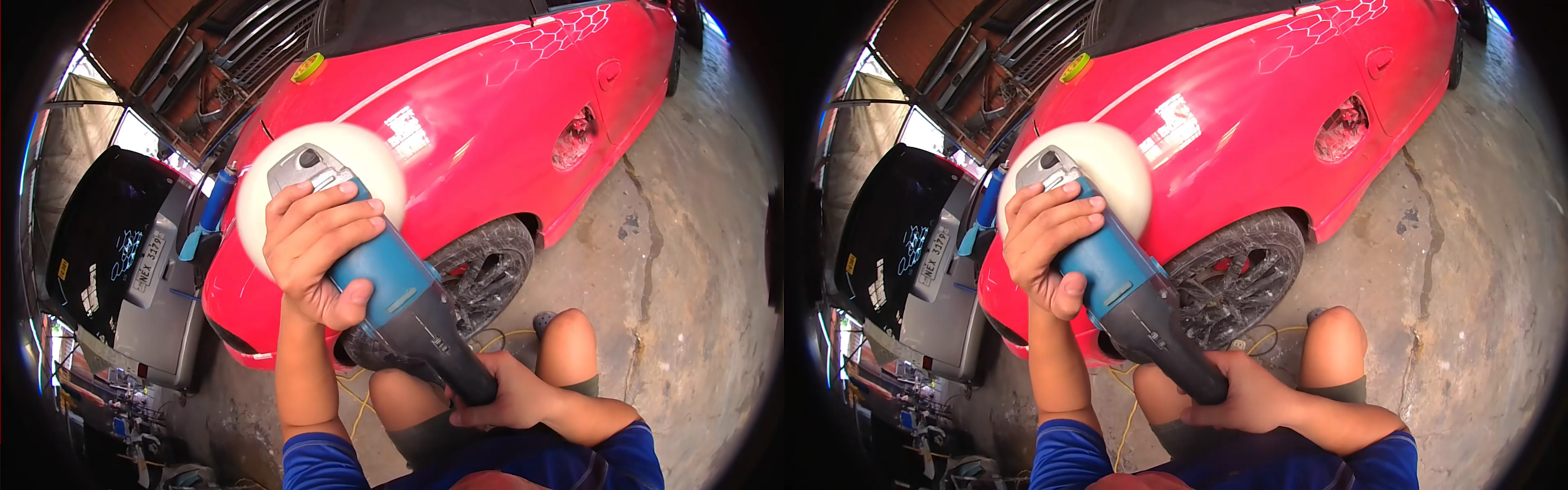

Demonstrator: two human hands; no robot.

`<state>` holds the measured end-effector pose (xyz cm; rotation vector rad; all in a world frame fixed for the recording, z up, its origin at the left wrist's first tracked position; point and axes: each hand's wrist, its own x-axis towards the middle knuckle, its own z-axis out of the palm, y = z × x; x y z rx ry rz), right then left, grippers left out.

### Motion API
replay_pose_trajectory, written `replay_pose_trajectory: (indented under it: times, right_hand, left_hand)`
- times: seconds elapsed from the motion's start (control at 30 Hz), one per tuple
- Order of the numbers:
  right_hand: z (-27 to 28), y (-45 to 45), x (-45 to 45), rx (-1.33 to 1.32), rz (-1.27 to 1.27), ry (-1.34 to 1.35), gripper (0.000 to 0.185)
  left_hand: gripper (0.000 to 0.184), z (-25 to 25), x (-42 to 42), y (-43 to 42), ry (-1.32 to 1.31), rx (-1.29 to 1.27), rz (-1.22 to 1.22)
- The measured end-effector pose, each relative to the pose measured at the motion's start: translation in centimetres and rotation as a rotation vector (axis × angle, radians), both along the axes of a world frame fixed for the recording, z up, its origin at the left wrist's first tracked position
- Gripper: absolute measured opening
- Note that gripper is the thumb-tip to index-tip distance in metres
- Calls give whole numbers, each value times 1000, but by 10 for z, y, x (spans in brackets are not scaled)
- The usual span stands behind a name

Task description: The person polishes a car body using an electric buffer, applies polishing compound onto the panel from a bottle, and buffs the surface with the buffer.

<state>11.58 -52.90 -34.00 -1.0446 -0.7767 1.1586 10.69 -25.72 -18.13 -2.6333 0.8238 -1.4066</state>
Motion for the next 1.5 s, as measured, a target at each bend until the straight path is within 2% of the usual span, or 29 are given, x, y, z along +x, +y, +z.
replay_pose_trajectory:
  times: [0.2, 0.53, 0.7, 0.87, 0.97, 1.17, 1.5]
  right_hand:
    - [4, 1, -2, 17, -47, 15, 33]
    - [5, 3, 5, -13, 10, -54, 34]
    - [8, -5, 10, 24, -62, -10, 34]
    - [2, -12, 11, 52, -112, 88, 36]
    - [2, -14, 10, 63, -129, 113, 35]
    - [-6, -10, 4, 114, -94, 81, 33]
    - [-18, 6, -13, 32, 5, -2, 36]
  left_hand:
    - [49, 4, 14, 3, 3, 6, -59]
    - [53, 1, -8, 4, -13, -24, 40]
    - [52, 6, 23, -2, -6, 2, -54]
    - [37, 11, 56, -16, 42, 39, -176]
    - [37, 10, 62, -19, 49, 51, -191]
    - [39, 8, 42, -18, 50, 41, -136]
    - [48, -4, -12, 0, 13, -3, 2]
